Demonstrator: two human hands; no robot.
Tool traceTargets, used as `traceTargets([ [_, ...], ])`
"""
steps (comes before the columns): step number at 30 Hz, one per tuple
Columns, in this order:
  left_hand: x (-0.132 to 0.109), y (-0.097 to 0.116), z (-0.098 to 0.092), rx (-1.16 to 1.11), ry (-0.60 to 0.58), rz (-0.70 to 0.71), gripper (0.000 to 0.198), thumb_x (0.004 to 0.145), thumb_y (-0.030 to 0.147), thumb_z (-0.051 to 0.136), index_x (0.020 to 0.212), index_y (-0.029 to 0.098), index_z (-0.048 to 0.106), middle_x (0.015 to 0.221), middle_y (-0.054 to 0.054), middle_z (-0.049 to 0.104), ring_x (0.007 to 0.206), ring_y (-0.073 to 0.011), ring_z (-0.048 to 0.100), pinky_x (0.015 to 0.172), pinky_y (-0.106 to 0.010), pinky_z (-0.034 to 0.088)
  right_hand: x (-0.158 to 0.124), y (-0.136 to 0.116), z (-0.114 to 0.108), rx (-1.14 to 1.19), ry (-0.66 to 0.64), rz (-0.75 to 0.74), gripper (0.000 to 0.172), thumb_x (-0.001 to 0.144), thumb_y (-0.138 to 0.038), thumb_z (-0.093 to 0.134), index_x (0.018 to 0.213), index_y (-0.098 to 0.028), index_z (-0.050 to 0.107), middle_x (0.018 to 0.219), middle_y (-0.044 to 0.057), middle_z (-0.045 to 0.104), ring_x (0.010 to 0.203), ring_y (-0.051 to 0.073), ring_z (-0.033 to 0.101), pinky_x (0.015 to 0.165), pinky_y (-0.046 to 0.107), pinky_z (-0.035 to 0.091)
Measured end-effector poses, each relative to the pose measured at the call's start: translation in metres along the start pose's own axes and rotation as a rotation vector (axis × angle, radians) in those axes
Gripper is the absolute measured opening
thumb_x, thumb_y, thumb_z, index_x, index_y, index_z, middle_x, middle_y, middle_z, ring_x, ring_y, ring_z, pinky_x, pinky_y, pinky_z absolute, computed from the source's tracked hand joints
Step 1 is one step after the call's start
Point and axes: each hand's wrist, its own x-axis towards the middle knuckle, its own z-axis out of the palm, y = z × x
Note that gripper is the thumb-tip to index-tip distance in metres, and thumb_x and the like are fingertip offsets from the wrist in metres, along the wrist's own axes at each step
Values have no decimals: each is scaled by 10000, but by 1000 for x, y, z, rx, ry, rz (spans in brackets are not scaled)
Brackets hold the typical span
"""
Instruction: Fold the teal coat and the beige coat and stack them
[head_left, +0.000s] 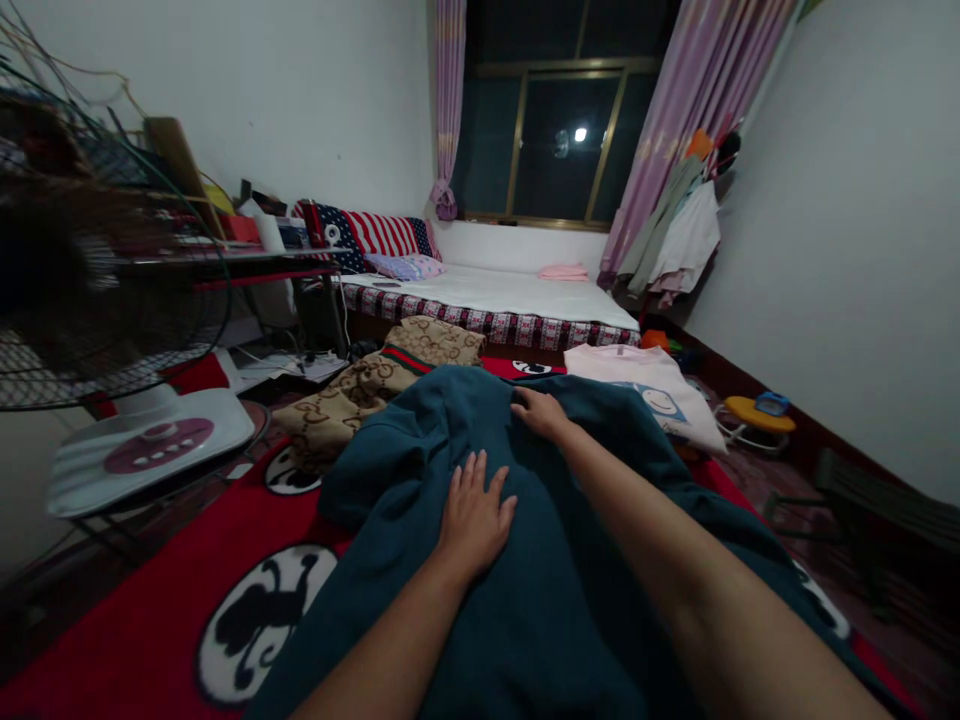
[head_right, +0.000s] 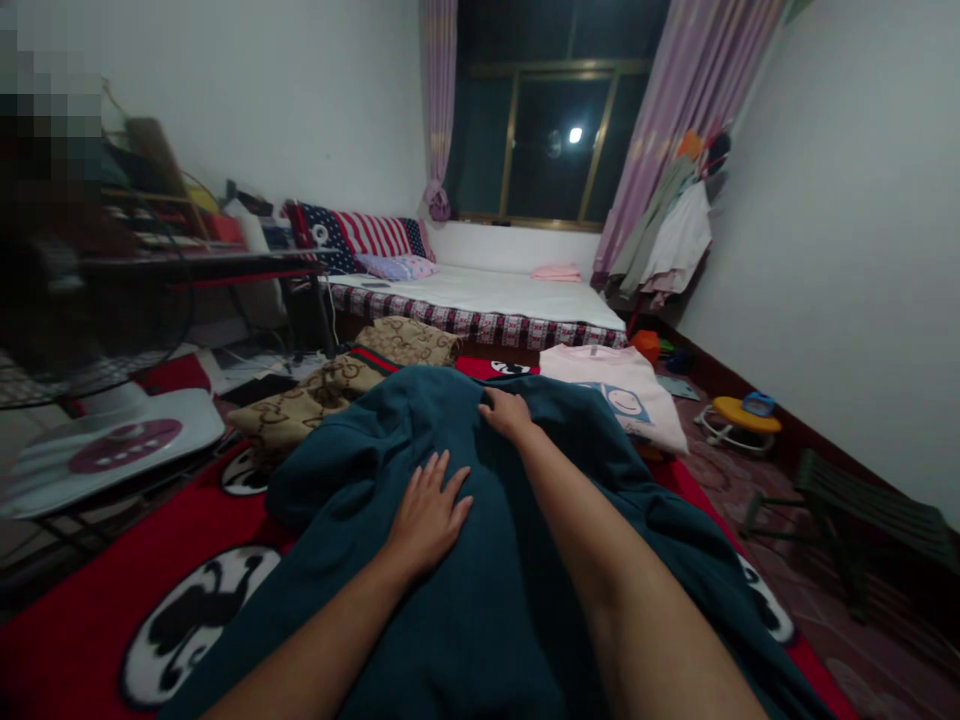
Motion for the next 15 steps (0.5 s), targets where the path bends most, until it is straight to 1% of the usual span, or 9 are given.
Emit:
traceTargets([
  [2,0,1,0,0,14,-1,497,947,465,371,1400,276,446,1549,-75,278,1440,-272,192,1160,-477,202,5,8,16,-34,-66,14,516,953,-362,428,1431,-175,385,1495,110,381,1388,252,321,1127,464,218],
  [4,0,2,0,3,20,-3,493,947,457,377,1401,275,443,1549,-85,277,1437,-269,204,1156,-469,210,10,13,25,-60,-131,30,522,976,-388,362,1452,-175,342,1545,119,272,1430,274,213,1130,521,186],
  [5,0,2,-2,3,15,-6,492,947,457,379,1401,277,442,1549,-88,276,1435,-268,211,1152,-464,217,12,13,27,-71,-158,37,530,982,-399,333,1461,-171,322,1558,126,228,1438,285,180,1126,536,189],
  [7,0,2,-5,-4,-11,-14,494,943,462,384,1403,289,436,1554,-86,264,1432,-265,220,1143,-455,238,14,9,26,-87,-211,38,554,977,-414,337,1465,-154,307,1561,158,197,1437,316,169,1109,563,211],
  [9,0,3,-8,-8,-36,-18,498,942,470,383,1406,295,430,1558,-78,253,1433,-263,216,1140,-449,244,6,1,20,-100,-262,11,585,946,-421,424,1453,-145,330,1549,191,214,1426,341,197,1094,579,233],
  [11,1,2,-11,-5,-52,-14,506,944,463,376,1410,273,428,1557,-88,255,1434,-263,212,1146,-444,227,-16,-7,15,-104,-293,-37,625,912,-410,499,1460,-169,317,1559,173,196,1435,320,179,1111,561,213],
  [12,2,2,-12,-2,-55,-9,510,947,454,372,1413,254,426,1553,-99,261,1434,-266,212,1150,-444,213,-33,-10,13,-102,-296,-74,644,909,-408,505,1474,-189,286,1571,148,171,1445,293,153,1127,541,190],
  [13,2,2,-12,0,-57,-4,515,950,446,367,1416,235,423,1549,-113,266,1433,-271,213,1152,-446,204,-54,-11,13,-95,-289,-125,652,918,-415,488,1487,-206,250,1580,121,150,1452,266,128,1139,523,170],
  [15,3,1,-12,-1,-61,1,523,954,435,356,1425,213,410,1546,-127,270,1430,-278,218,1152,-447,198,-103,-7,12,-85,-254,-243,611,955,-439,396,1500,-235,210,1588,80,131,1459,228,95,1149,510,150],
])
